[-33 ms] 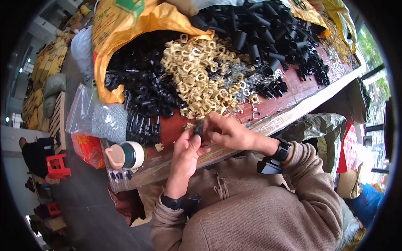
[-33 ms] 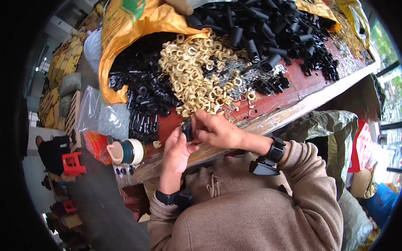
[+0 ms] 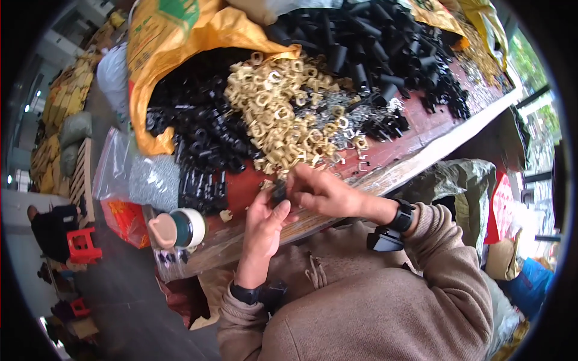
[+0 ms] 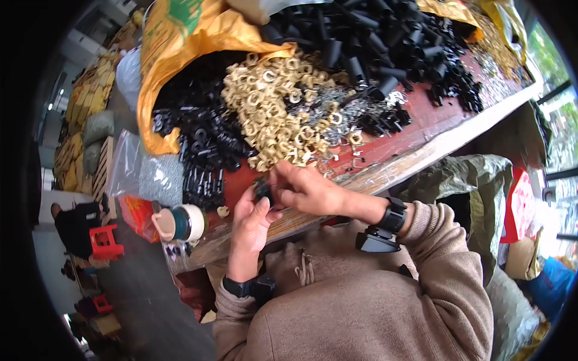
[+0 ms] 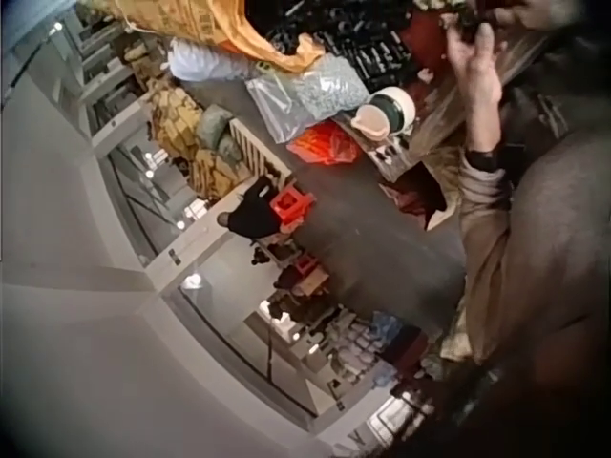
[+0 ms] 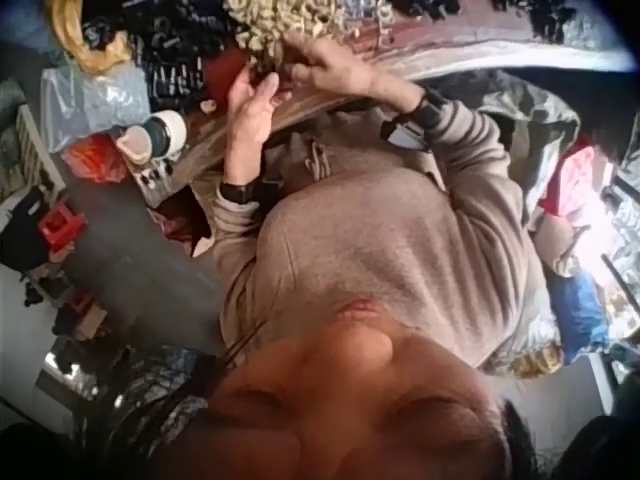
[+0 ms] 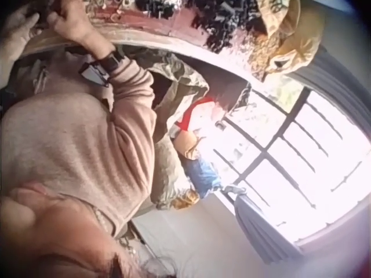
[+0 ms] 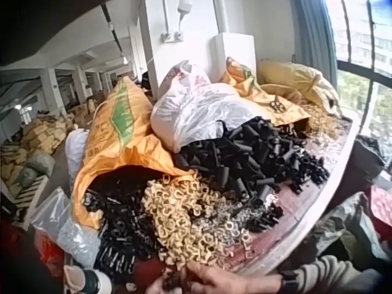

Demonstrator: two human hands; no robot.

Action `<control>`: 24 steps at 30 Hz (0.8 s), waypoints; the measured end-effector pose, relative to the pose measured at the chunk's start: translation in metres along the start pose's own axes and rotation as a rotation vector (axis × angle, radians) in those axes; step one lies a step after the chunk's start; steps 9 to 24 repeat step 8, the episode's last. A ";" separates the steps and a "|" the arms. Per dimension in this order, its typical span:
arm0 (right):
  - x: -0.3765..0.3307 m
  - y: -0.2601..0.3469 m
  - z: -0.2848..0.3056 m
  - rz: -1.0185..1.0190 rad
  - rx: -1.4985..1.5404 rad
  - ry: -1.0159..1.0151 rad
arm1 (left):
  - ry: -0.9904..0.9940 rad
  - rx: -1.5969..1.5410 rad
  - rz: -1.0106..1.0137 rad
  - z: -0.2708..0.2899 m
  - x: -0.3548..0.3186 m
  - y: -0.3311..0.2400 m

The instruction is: The person assembles components by hand, picking up a black plastic part and inserting a small beige clip and a metal ring into it. They then slide a larger black sleeve over the assembly, pressing the pieces together before setting the finished unit aside and repeating the process.

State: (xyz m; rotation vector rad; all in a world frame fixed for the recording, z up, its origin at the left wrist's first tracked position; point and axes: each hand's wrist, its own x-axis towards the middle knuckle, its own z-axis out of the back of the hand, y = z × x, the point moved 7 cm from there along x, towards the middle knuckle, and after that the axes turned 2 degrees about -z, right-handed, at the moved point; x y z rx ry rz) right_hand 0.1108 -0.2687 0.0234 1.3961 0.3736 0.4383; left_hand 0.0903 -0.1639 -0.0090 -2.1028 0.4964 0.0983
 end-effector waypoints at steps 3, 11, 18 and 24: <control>-0.003 -0.019 -0.001 -0.002 0.283 -0.064 | -0.106 0.129 -0.057 0.006 0.000 0.003; -0.001 -0.020 0.000 0.139 0.208 -0.027 | -0.037 0.363 -0.227 0.010 0.001 0.000; -0.001 -0.020 0.000 0.139 0.208 -0.027 | -0.037 0.363 -0.227 0.010 0.001 0.000; -0.001 -0.020 0.000 0.139 0.208 -0.027 | -0.037 0.363 -0.227 0.010 0.001 0.000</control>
